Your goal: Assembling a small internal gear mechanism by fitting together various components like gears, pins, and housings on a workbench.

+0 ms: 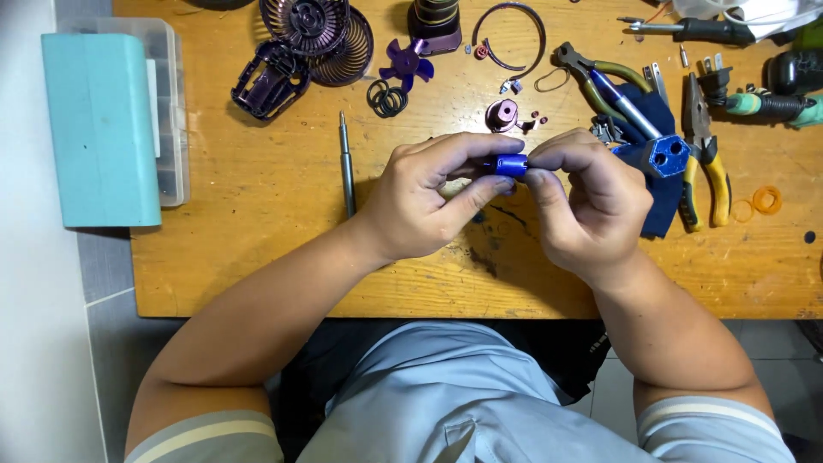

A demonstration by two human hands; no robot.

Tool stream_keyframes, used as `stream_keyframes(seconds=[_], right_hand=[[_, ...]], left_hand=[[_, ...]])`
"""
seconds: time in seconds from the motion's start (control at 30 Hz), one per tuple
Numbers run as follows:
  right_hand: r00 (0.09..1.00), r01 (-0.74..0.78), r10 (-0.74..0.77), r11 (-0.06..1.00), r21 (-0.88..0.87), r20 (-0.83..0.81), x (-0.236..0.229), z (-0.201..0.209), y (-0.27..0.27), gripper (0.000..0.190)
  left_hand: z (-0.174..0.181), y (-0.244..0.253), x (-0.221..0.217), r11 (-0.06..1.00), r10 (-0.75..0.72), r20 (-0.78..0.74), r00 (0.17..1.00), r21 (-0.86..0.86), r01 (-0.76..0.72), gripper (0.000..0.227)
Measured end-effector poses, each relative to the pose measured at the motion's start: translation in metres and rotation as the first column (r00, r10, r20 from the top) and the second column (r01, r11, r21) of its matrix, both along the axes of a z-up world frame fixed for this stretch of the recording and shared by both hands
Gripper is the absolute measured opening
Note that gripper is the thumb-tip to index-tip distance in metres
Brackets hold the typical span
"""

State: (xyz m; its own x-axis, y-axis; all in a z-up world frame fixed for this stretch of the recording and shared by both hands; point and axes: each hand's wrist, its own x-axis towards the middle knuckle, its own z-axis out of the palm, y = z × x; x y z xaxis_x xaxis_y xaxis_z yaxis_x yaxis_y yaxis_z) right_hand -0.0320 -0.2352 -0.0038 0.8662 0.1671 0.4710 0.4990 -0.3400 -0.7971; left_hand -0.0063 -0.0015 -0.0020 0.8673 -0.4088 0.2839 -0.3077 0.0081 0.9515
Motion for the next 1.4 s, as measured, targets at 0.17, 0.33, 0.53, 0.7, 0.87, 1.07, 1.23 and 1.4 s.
stream_keyframes(seconds=[0.17, 0.33, 0.53, 0.7, 0.87, 1.07, 1.23, 1.4], right_hand=[[0.969, -0.061, 0.093, 0.988, -0.143, 0.227, 0.010, 0.009, 0.001, 0.010], [0.957, -0.039, 0.077, 0.989, -0.140, 0.281, 0.008, 0.008, -0.003, 0.016], [0.943, -0.041, 0.110, 0.976, -0.216, 0.315, 0.009, 0.019, -0.003, 0.018], [0.929, -0.074, 0.161, 0.963, -0.259, 0.333, 0.009, 0.021, -0.006, 0.019], [0.919, -0.083, 0.186, 0.953, -0.290, 0.349, 0.010, 0.026, -0.004, 0.010], [0.965, -0.069, 0.089, 0.994, -0.090, 0.245, 0.014, 0.024, -0.013, 0.024], [0.986, 0.130, -0.134, 0.991, 0.036, 0.100, 0.009, 0.027, -0.015, 0.021], [0.960, 0.228, -0.252, 0.956, 0.183, 0.123, 0.015, 0.019, -0.035, 0.025]], left_hand=[[0.005, 0.003, 0.005, 0.997, -0.060, 0.044, 0.997, 0.051, 0.057, 0.030], [0.004, 0.001, 0.004, 0.985, -0.154, -0.149, 0.977, -0.096, 0.140, 0.029], [-0.008, 0.001, 0.004, 0.960, -0.233, -0.273, 0.933, -0.215, 0.178, 0.031], [-0.007, 0.002, 0.005, 0.950, -0.260, -0.264, 0.929, -0.241, 0.198, 0.030], [0.000, 0.004, 0.006, 0.993, -0.121, -0.173, 0.977, -0.018, 0.120, 0.027], [0.012, 0.004, 0.009, 0.998, -0.064, -0.098, 0.993, -0.003, 0.064, 0.028], [0.000, 0.015, 0.014, 1.000, -0.017, -0.001, 1.000, -0.006, 0.016, 0.045], [0.006, 0.013, 0.014, 0.994, 0.058, 0.138, 0.989, 0.089, -0.070, 0.027]])
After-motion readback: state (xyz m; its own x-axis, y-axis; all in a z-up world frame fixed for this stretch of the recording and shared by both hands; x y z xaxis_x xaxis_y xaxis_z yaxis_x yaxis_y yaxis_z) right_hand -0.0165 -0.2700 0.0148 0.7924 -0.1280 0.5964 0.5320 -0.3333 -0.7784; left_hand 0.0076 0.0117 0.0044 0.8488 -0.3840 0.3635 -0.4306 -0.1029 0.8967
